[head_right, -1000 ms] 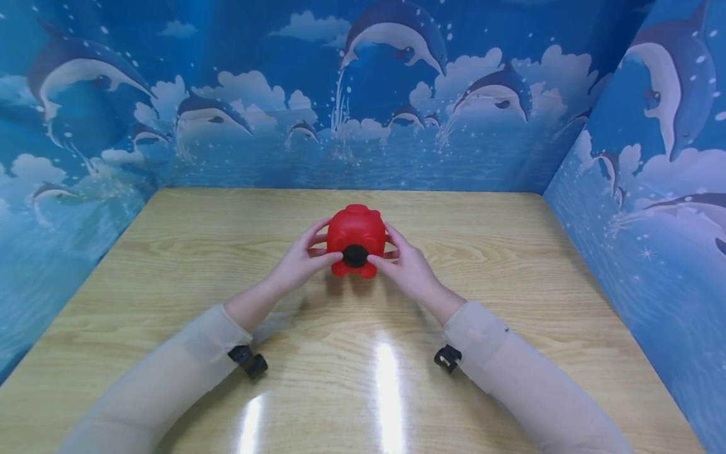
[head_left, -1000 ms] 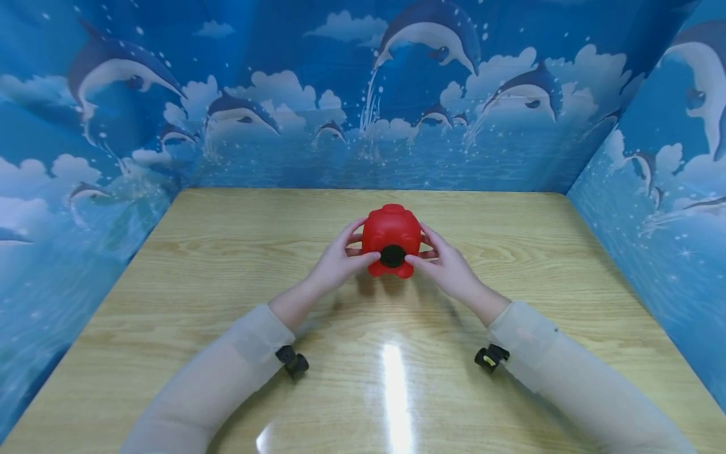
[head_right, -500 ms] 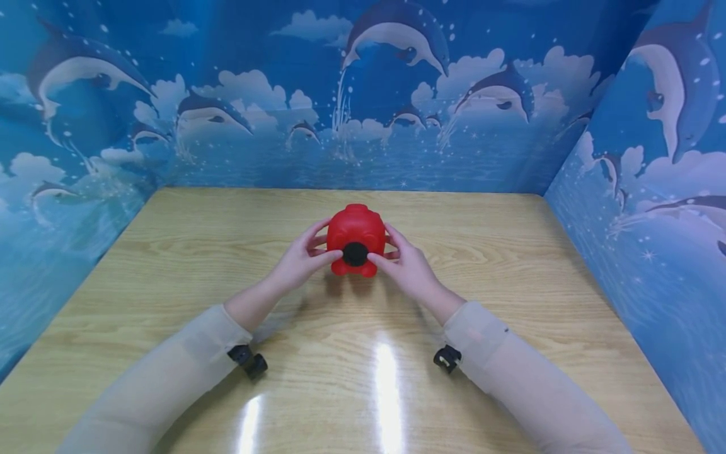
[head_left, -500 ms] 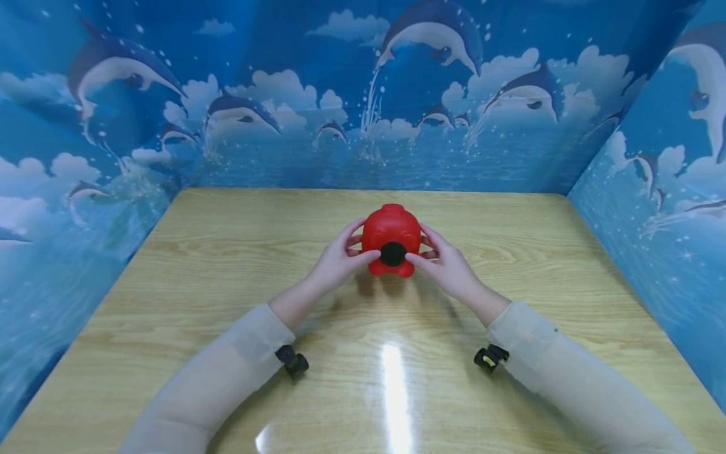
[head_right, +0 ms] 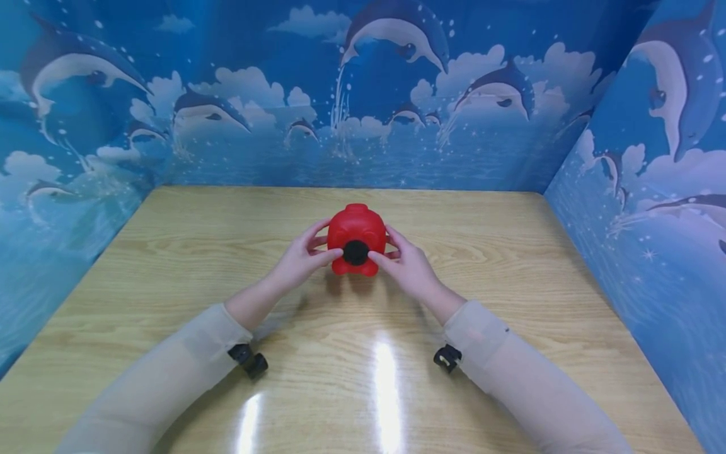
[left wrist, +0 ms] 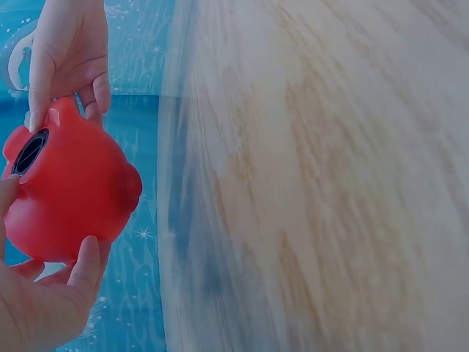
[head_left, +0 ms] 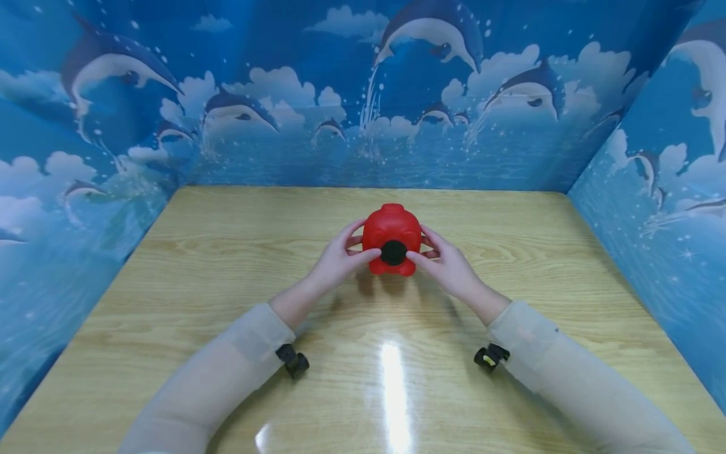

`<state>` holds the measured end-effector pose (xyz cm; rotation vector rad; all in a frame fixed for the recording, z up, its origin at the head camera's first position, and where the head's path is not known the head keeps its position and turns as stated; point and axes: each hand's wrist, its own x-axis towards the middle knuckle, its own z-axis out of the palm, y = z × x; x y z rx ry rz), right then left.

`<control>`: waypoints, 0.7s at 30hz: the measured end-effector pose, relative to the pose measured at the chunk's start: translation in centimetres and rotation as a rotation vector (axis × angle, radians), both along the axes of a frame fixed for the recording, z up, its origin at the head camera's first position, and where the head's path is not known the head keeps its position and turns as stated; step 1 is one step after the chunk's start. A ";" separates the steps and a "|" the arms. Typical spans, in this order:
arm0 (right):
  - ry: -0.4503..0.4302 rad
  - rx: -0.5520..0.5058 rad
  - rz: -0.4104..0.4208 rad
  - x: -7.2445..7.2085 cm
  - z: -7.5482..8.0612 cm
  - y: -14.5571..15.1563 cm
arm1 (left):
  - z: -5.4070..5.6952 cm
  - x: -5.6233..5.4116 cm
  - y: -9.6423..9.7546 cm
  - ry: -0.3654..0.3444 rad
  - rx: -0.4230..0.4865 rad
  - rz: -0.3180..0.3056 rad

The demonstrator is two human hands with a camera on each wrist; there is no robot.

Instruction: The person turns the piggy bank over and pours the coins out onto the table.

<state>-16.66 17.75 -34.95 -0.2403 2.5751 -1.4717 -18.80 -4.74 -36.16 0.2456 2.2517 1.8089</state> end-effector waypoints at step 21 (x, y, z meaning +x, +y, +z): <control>-0.012 -0.089 0.031 0.3 0.0 0.0 | -0.2 0.3 -0.1 -0.016 -0.006 0.017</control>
